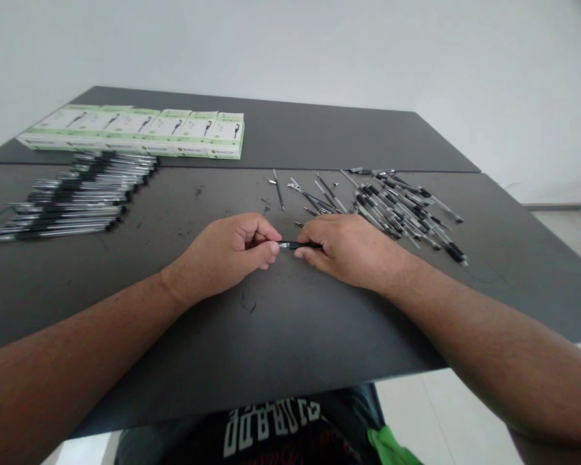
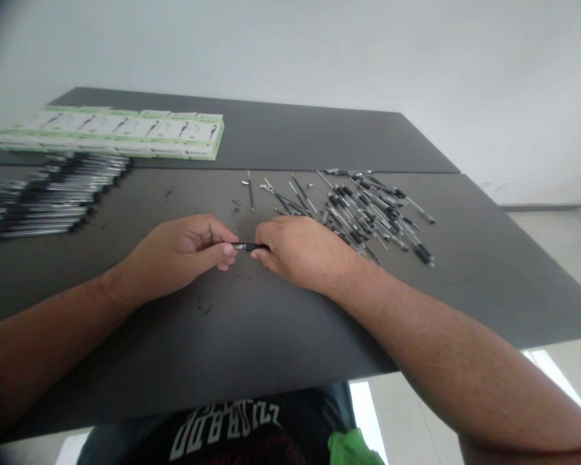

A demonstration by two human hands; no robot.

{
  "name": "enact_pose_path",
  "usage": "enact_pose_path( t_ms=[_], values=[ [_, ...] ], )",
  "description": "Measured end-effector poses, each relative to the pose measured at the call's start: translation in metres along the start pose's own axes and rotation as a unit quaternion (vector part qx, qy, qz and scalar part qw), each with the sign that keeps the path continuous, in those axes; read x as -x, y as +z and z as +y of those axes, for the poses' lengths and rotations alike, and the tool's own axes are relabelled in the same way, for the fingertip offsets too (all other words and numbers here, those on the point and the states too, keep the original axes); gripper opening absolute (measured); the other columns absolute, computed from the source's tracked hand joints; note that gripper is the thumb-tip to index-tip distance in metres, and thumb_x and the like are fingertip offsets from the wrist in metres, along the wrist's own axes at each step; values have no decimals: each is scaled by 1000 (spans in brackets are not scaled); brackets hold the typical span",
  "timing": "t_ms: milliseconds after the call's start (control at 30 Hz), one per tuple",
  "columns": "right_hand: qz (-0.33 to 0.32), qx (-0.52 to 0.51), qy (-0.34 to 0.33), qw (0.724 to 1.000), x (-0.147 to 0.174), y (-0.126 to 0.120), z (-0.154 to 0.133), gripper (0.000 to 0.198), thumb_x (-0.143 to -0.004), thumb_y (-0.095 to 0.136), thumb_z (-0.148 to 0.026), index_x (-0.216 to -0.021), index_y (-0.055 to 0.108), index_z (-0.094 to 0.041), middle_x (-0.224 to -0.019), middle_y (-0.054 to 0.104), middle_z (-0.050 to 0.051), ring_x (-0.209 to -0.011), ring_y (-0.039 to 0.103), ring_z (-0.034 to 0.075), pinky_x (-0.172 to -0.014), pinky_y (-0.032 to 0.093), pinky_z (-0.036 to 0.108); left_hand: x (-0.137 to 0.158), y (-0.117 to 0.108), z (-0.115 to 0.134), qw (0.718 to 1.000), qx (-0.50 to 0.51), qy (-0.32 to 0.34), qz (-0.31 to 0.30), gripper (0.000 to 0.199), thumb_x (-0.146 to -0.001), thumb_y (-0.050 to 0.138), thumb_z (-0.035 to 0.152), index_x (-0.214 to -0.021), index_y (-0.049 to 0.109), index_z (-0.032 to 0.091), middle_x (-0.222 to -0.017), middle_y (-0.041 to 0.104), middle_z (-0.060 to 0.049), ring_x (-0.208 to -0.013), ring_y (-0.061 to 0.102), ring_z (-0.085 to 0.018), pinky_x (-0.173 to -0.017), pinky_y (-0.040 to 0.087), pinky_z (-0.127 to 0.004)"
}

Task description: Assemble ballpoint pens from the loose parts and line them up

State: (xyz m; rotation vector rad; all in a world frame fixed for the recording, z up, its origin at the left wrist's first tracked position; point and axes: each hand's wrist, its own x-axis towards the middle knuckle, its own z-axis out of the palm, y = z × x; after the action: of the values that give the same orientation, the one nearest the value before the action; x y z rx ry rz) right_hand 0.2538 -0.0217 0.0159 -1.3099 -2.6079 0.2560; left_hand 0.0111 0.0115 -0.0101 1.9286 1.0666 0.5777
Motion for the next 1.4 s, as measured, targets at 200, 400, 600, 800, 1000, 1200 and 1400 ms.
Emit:
enact_pose_path(
  t_ms=[200,400,600,800,1000,1200,1400],
  values=[
    [-6,15,-19,1000,2,-6,-2,13,-103,62,-27,-98,69,-16,-92,72,7,-86,64,21,-77,42,32,2,3,5,1000,22,-4,4,16,-91,68,36,-98,70,21,-77,80,1,-64,74,-14,-65,60,-25],
    [-11,6,-37,999,3,-8,-1,12,-102,60,-23,-98,69,-15,-93,70,8,-86,63,22,-78,42,33,3,3,0,1000,25,6,1,17,-91,69,36,-99,70,21,-77,79,2,-65,74,-14,-65,59,-24],
    [-12,-5,-36,999,3,-10,-1,12,-101,60,-23,-98,69,-16,-93,69,8,-85,62,21,-78,42,32,3,3,0,1000,23,0,-2,17,-92,70,37,-99,70,22,-75,79,2,-65,74,-14,-64,58,-24],
    [-10,-18,-33,999,3,-11,-1,8,-98,62,-22,-95,67,-17,-90,67,7,-84,60,21,-76,41,31,3,4,-2,1000,23,0,-2,17,-91,72,37,-99,70,22,-76,79,2,-65,74,-14,-64,58,-24],
    [-6,-21,-34,999,3,-11,0,8,-97,62,-22,-95,67,-17,-90,67,6,-83,60,20,-75,40,31,3,3,1,1000,9,5,-3,14,-91,71,34,-99,71,22,-77,80,3,-66,74,-13,-65,57,-23],
    [-11,-20,-33,999,3,-11,1,10,-97,60,-23,-95,67,-17,-90,66,6,-83,60,20,-75,40,32,3,4,-3,1000,19,1,-9,16,-92,71,36,-101,70,23,-77,80,3,-68,76,-14,-67,59,-25],
    [-10,-23,-37,999,4,-12,-1,11,-97,59,-21,-94,68,-16,-89,66,7,-83,59,21,-75,41,32,3,5,-3,999,46,1,-14,16,-93,71,36,-99,69,22,-77,80,2,-67,76,-14,-66,60,-25]
  ],
)
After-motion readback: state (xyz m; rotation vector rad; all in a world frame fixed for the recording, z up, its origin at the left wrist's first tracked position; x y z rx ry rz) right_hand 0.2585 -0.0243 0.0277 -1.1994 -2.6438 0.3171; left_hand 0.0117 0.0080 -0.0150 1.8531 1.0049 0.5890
